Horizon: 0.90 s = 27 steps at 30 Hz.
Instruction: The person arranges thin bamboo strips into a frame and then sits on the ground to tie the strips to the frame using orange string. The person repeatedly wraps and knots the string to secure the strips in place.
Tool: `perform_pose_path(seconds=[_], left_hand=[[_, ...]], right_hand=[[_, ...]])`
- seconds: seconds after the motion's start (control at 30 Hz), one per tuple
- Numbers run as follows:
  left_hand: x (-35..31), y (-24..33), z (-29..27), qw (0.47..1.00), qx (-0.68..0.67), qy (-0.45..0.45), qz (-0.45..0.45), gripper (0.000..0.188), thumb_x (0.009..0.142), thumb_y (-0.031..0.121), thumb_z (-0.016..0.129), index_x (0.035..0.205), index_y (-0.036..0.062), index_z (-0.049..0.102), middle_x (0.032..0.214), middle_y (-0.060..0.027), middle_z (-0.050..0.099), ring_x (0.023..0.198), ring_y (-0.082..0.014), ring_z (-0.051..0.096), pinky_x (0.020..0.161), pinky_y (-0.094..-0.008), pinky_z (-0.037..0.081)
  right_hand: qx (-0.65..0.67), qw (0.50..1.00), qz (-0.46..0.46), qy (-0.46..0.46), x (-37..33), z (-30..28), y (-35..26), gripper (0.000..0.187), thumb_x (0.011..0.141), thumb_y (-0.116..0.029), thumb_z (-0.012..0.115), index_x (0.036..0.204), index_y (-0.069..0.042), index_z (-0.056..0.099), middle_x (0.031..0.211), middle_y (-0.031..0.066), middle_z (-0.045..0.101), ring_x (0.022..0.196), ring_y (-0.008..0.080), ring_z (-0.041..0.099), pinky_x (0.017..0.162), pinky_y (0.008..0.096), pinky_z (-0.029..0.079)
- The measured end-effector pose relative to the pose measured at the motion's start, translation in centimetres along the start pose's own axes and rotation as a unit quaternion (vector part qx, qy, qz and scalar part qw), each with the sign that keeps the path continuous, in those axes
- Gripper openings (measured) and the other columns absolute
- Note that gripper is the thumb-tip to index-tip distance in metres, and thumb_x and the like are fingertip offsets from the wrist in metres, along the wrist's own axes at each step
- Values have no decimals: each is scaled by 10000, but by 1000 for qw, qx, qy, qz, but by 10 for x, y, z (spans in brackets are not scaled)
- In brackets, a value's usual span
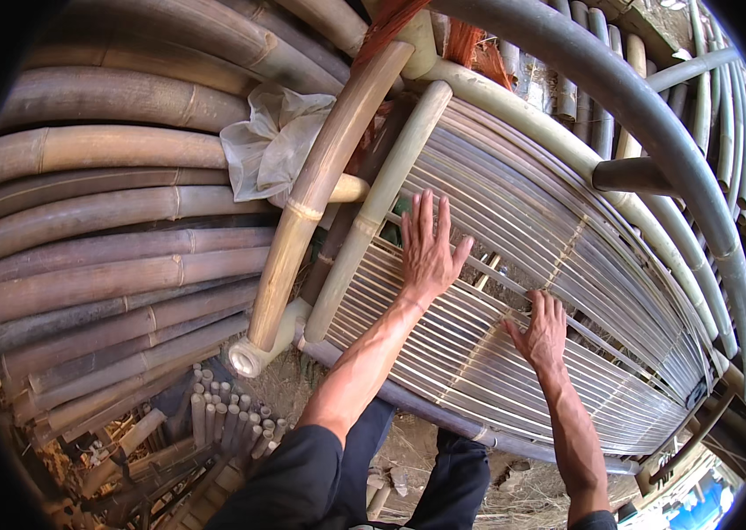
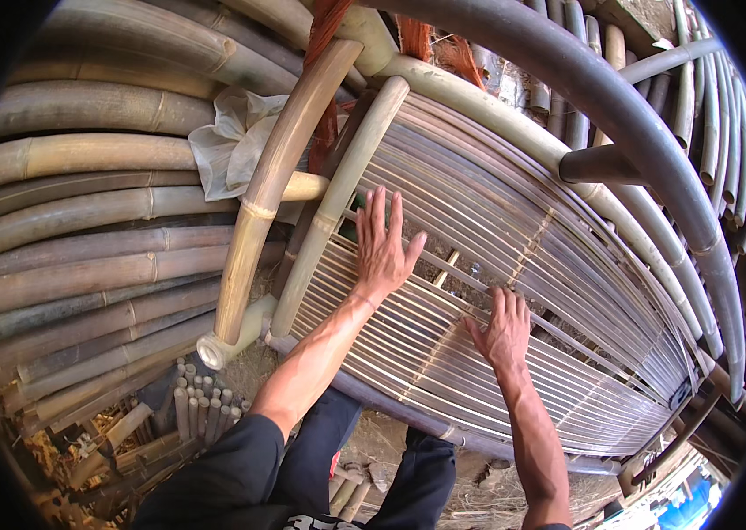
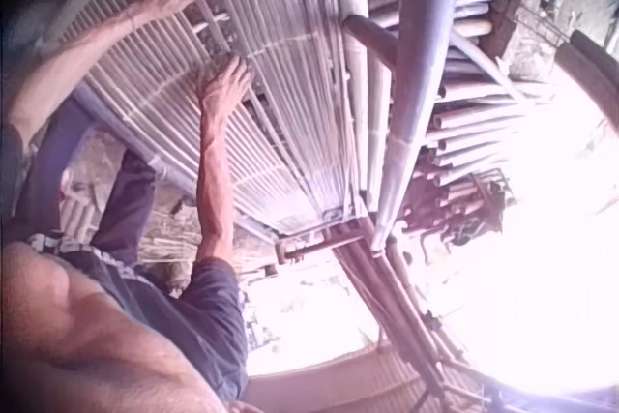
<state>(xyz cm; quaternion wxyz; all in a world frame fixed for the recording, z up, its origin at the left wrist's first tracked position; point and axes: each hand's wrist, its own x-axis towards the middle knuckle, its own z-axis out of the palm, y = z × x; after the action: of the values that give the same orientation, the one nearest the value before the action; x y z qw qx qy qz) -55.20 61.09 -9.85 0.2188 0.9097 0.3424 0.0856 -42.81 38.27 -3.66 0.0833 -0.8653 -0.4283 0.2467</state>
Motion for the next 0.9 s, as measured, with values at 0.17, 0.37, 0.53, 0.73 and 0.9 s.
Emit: perform_pose_path(seconds=[0.17, 0.37, 0.53, 0.73, 0.9], left_hand=[[-83, -21, -5, 995, 63, -78, -1, 743, 958, 525, 496, 1508, 59, 319, 1569, -216, 226, 1476, -395, 151, 1179, -586, 139], [-73, -12, 0, 995, 71, -59, -26, 779, 957, 564, 466, 1526, 66, 278, 1579, -206, 206, 1482, -383, 136, 1182, -585, 122], [-62, -1, 5, 995, 76, -47, -41, 851, 962, 657, 337, 1551, 60, 194, 1603, -217, 133, 1494, -378, 93, 1188, -582, 84], [-65, -1, 4, 998, 37, -57, -14, 880, 957, 663, 342, 1559, 53, 144, 1616, -216, 83, 1499, -382, 57, 1189, -583, 51], [-21, 7, 12, 996, 64, -55, -4, 888, 951, 682, 311, 1556, 50, 163, 1615, -217, 92, 1503, -363, 67, 1188, -585, 52]], right_hand=[[14, 985, 40, -169, 9, 12, 16, 752, 750, -703, 681, 1068, -26, 601, 1032, 177, 601, 960, 339, 626, 896, 453, 497], [111, 921, 110, -357, 35, 10, 51, 818, 621, -681, 809, 1034, 7, 654, 918, 240, 670, 909, 347, 682, 783, 460, 534], [48, 938, 77, -335, 39, -19, 46, 708, 652, -602, 835, 937, 35, 717, 738, 200, 686, 759, 309, 689, 711, 437, 516], [45, 954, 78, -285, 18, -35, 42, 633, 652, -578, 840, 800, 22, 702, 685, 199, 674, 598, 296, 655, 611, 457, 499], [65, 964, 100, -237, 47, -47, 57, 628, 574, -595, 855, 691, -5, 673, 582, 136, 628, 510, 219, 563, 528, 410, 436]])
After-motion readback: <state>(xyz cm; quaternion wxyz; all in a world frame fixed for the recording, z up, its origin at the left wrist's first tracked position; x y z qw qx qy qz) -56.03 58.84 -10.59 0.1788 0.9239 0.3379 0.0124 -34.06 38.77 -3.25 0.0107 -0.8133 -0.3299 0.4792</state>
